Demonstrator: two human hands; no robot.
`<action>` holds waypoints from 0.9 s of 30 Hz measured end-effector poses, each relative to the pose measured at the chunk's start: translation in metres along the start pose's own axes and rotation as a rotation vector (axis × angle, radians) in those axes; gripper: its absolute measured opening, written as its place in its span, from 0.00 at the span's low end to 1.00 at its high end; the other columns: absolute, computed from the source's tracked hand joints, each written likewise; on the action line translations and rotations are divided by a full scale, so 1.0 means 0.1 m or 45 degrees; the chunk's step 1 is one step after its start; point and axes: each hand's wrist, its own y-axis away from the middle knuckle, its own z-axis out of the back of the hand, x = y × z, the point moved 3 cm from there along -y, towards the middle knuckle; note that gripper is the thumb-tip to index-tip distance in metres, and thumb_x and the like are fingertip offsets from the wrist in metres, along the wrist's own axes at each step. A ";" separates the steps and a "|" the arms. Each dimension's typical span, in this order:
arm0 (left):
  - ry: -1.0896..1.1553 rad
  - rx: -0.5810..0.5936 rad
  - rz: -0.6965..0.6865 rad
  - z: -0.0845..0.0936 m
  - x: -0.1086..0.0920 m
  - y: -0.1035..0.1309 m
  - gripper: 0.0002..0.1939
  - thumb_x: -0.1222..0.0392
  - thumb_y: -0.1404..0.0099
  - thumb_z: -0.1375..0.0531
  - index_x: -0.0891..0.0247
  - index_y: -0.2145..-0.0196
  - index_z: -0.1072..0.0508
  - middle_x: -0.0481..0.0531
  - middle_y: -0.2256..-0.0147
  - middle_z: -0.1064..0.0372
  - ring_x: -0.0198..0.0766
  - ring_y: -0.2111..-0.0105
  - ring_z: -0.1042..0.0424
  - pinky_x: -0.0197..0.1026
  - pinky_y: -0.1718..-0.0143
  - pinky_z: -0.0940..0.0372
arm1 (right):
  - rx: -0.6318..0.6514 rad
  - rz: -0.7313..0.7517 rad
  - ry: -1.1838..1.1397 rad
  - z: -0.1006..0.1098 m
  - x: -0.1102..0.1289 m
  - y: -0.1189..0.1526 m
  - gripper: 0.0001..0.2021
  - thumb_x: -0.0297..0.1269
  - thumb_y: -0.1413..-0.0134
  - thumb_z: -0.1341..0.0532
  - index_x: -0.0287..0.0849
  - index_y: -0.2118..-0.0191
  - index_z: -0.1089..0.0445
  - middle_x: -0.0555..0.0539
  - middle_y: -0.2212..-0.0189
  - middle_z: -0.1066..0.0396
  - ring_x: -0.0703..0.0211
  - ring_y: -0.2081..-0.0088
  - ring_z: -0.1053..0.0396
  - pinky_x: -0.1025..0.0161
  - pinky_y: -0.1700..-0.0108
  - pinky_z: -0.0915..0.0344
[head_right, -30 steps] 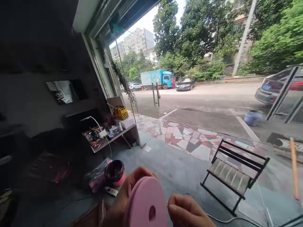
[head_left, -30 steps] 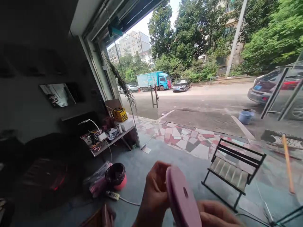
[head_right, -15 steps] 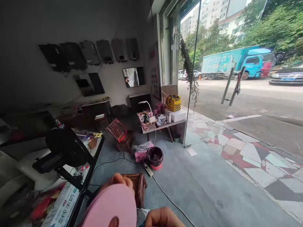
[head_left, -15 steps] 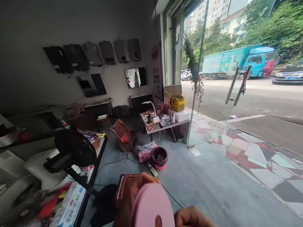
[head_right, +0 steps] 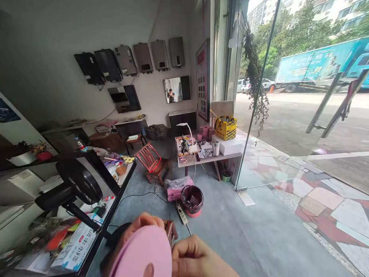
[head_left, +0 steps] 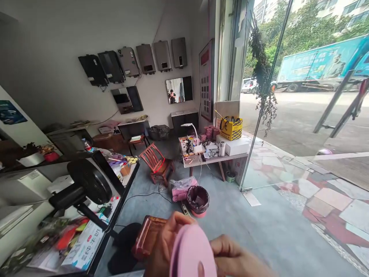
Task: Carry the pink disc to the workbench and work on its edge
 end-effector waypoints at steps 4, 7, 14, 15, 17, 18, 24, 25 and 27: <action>-0.118 0.199 0.080 -0.34 0.19 -0.27 0.13 0.56 0.52 0.33 0.64 0.71 0.29 0.50 0.71 0.33 0.32 0.72 0.34 0.33 0.69 0.38 | 0.048 0.188 -0.045 0.48 0.41 -0.03 0.12 0.40 0.57 0.38 0.38 0.80 0.36 0.55 0.85 0.43 0.69 0.80 0.49 0.68 0.74 0.54; -0.413 0.091 0.094 -0.48 0.16 -0.44 0.18 0.72 0.58 0.33 0.62 0.67 0.30 0.46 0.69 0.34 0.31 0.71 0.35 0.33 0.65 0.38 | 0.025 0.200 -0.070 0.78 0.51 -0.13 0.14 0.43 0.53 0.39 0.38 0.78 0.38 0.57 0.86 0.47 0.69 0.80 0.51 0.67 0.74 0.55; -1.215 0.097 -0.018 -0.60 0.07 -0.98 0.18 0.78 0.58 0.43 0.60 0.69 0.29 0.47 0.66 0.32 0.37 0.64 0.33 0.36 0.63 0.39 | -0.058 0.141 -0.125 1.26 0.77 -0.42 0.16 0.47 0.54 0.38 0.39 0.76 0.38 0.57 0.84 0.44 0.71 0.82 0.47 0.68 0.75 0.51; -1.381 0.030 -0.064 -0.57 0.08 -1.08 0.19 0.78 0.58 0.45 0.60 0.69 0.29 0.48 0.65 0.32 0.39 0.63 0.32 0.37 0.63 0.38 | -0.061 0.154 -0.093 1.30 0.85 -0.44 0.16 0.48 0.53 0.38 0.38 0.76 0.38 0.56 0.84 0.43 0.70 0.81 0.45 0.68 0.75 0.48; -1.602 -0.191 -0.215 -0.47 0.09 -1.31 0.21 0.78 0.56 0.48 0.59 0.67 0.30 0.49 0.64 0.32 0.40 0.62 0.31 0.39 0.62 0.36 | -0.085 0.160 0.020 1.38 1.01 -0.50 0.18 0.49 0.55 0.37 0.38 0.76 0.36 0.55 0.83 0.41 0.69 0.80 0.43 0.69 0.75 0.46; -1.666 -0.315 -0.327 -0.41 0.09 -1.44 0.20 0.77 0.55 0.49 0.59 0.66 0.31 0.50 0.63 0.32 0.41 0.61 0.31 0.40 0.61 0.35 | -0.109 0.154 0.074 1.41 1.07 -0.54 0.19 0.51 0.57 0.36 0.38 0.76 0.36 0.55 0.84 0.41 0.69 0.81 0.43 0.69 0.76 0.45; -1.794 -0.642 -0.839 0.00 0.12 -2.28 0.21 0.76 0.50 0.47 0.57 0.61 0.34 0.51 0.62 0.32 0.41 0.61 0.29 0.41 0.61 0.33 | -0.501 0.292 0.190 1.72 1.25 -1.09 0.22 0.56 0.59 0.37 0.38 0.74 0.34 0.53 0.83 0.38 0.67 0.80 0.40 0.67 0.75 0.42; -1.779 -0.661 -0.840 0.07 0.13 -2.43 0.20 0.76 0.51 0.46 0.57 0.61 0.34 0.51 0.62 0.32 0.41 0.61 0.29 0.41 0.61 0.33 | -0.587 0.344 0.251 1.77 1.29 -1.20 0.22 0.56 0.57 0.38 0.39 0.74 0.34 0.51 0.81 0.37 0.66 0.78 0.39 0.67 0.74 0.42; -1.712 -0.690 -0.806 0.23 0.13 -2.73 0.20 0.76 0.51 0.46 0.58 0.62 0.35 0.52 0.62 0.32 0.42 0.60 0.30 0.43 0.60 0.33 | -0.735 0.421 0.385 1.88 1.37 -1.42 0.21 0.57 0.55 0.40 0.41 0.72 0.35 0.50 0.80 0.34 0.63 0.77 0.37 0.66 0.73 0.40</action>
